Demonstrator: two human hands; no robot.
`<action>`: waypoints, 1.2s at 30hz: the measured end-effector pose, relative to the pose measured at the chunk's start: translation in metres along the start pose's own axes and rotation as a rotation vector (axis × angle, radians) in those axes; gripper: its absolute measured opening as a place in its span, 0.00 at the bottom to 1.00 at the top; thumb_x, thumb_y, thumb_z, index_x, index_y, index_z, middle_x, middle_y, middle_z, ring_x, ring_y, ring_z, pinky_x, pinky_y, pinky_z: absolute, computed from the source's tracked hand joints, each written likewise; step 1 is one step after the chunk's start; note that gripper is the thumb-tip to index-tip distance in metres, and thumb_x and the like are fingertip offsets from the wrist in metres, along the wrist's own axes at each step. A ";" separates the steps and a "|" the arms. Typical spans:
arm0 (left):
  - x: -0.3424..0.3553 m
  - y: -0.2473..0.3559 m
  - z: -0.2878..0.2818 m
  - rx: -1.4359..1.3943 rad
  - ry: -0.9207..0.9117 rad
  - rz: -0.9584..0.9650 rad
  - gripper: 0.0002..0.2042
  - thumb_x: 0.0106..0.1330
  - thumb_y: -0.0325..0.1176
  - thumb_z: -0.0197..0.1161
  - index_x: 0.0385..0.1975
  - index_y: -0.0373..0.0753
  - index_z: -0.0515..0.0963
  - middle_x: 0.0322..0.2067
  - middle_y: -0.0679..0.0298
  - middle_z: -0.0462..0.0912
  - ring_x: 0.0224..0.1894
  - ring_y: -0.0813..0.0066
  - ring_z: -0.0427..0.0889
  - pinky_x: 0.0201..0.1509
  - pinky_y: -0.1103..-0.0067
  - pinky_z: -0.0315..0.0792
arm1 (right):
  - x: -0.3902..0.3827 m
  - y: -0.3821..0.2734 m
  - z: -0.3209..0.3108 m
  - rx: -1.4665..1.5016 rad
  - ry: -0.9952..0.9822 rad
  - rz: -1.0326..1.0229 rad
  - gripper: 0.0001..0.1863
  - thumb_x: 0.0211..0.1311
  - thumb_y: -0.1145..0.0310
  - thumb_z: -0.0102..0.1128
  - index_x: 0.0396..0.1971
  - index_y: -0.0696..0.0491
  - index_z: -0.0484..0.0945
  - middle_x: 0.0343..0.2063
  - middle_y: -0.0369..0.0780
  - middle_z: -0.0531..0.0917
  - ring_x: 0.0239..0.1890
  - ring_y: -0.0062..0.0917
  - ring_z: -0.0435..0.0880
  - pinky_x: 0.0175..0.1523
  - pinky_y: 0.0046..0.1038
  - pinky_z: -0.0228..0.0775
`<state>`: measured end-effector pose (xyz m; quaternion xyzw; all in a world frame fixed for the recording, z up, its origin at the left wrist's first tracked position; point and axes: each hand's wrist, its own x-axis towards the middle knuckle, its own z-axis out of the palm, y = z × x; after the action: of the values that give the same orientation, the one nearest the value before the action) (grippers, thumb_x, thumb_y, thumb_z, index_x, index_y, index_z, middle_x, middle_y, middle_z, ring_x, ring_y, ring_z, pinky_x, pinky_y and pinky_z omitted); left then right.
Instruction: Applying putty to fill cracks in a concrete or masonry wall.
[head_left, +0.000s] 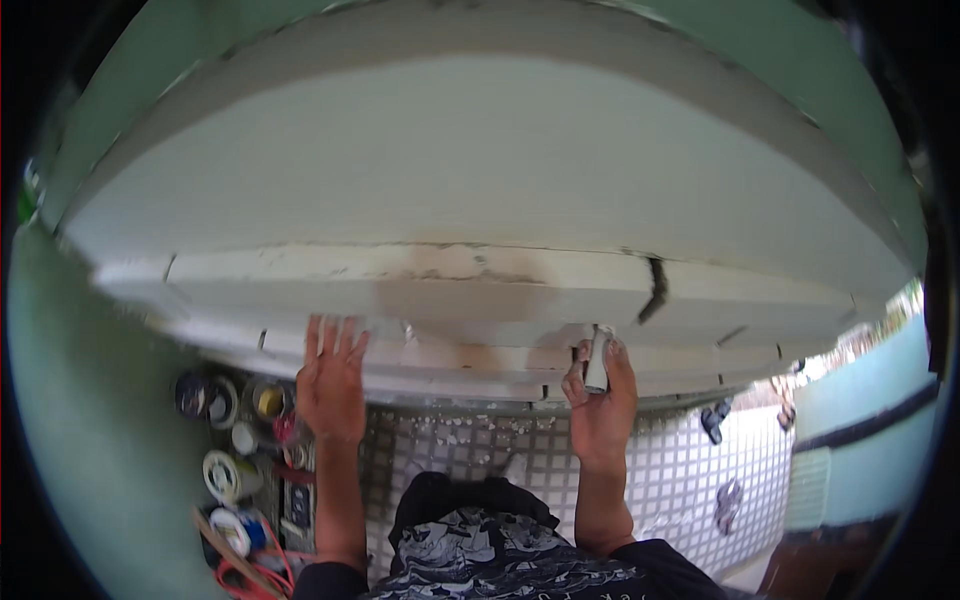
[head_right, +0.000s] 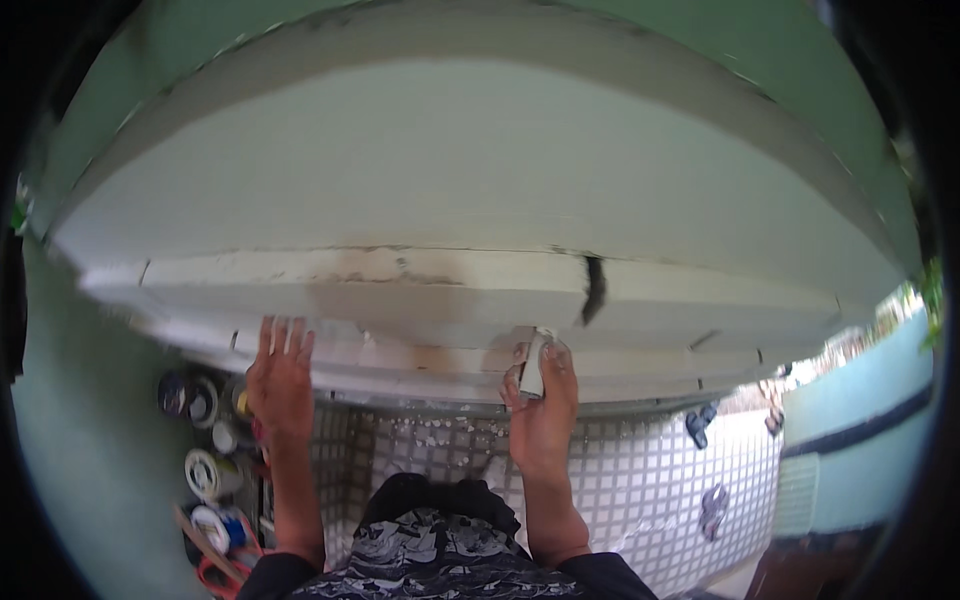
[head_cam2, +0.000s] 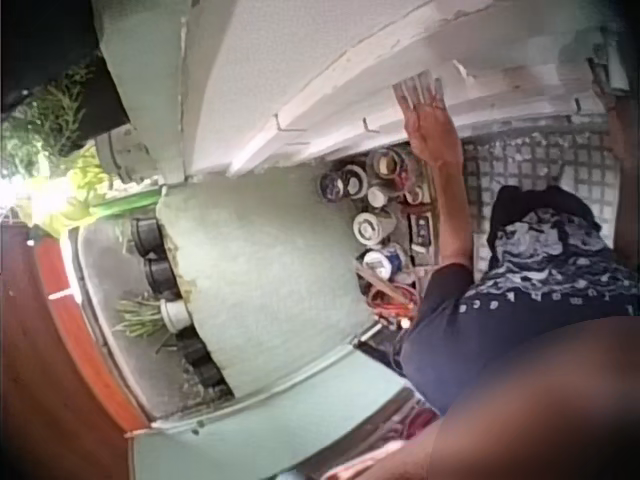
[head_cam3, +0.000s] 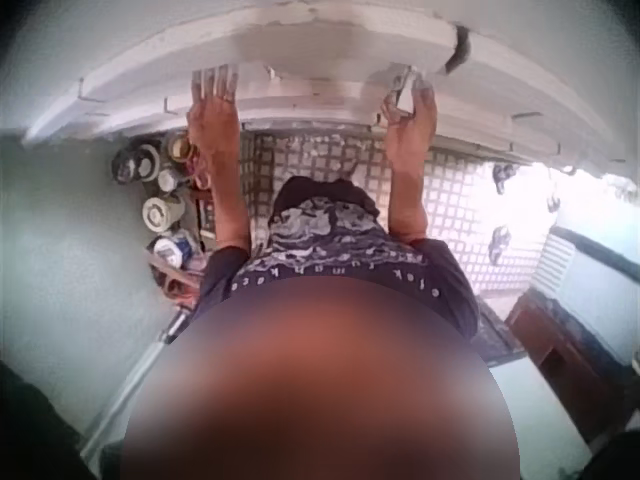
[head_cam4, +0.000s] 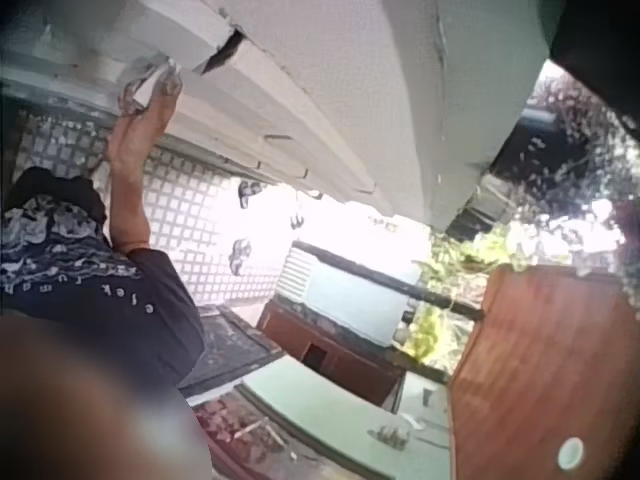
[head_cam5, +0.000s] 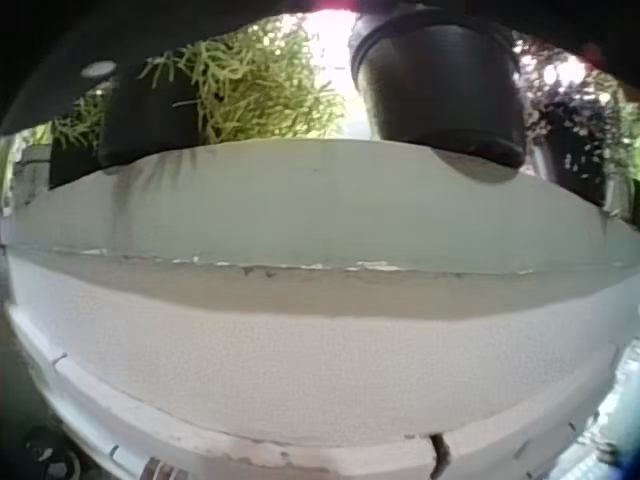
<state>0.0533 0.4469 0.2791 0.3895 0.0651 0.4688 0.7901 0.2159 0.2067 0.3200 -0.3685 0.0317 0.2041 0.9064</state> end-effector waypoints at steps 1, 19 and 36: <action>-0.003 -0.001 0.007 -0.096 -0.030 -0.023 0.33 0.67 0.41 0.45 0.70 0.33 0.49 0.70 0.53 0.54 0.72 0.49 0.52 0.74 0.59 0.48 | -0.001 0.002 0.007 -0.090 0.117 -0.032 0.12 0.74 0.60 0.47 0.48 0.51 0.70 0.33 0.36 0.78 0.23 0.18 0.71 0.28 0.21 0.64; 0.017 0.066 -0.025 -0.516 0.033 -0.062 0.34 0.68 0.43 0.46 0.67 0.24 0.49 0.69 0.45 0.53 0.71 0.50 0.53 0.77 0.65 0.49 | -0.019 0.077 0.056 -0.411 -0.231 -0.088 0.09 0.69 0.65 0.55 0.42 0.52 0.69 0.27 0.36 0.77 0.10 0.16 0.65 0.12 0.19 0.55; 0.015 0.135 -0.176 -0.182 0.215 0.049 0.29 0.70 0.40 0.45 0.70 0.43 0.52 0.69 0.55 0.59 0.69 0.59 0.62 0.68 0.69 0.59 | -0.059 0.249 0.199 -0.489 -0.486 -0.018 0.09 0.71 0.67 0.53 0.44 0.55 0.68 0.24 0.37 0.77 0.11 0.17 0.67 0.13 0.21 0.57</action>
<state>-0.1138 0.5914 0.2531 0.2653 0.0971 0.5311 0.7988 0.0454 0.4820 0.3139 -0.5159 -0.2380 0.2796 0.7740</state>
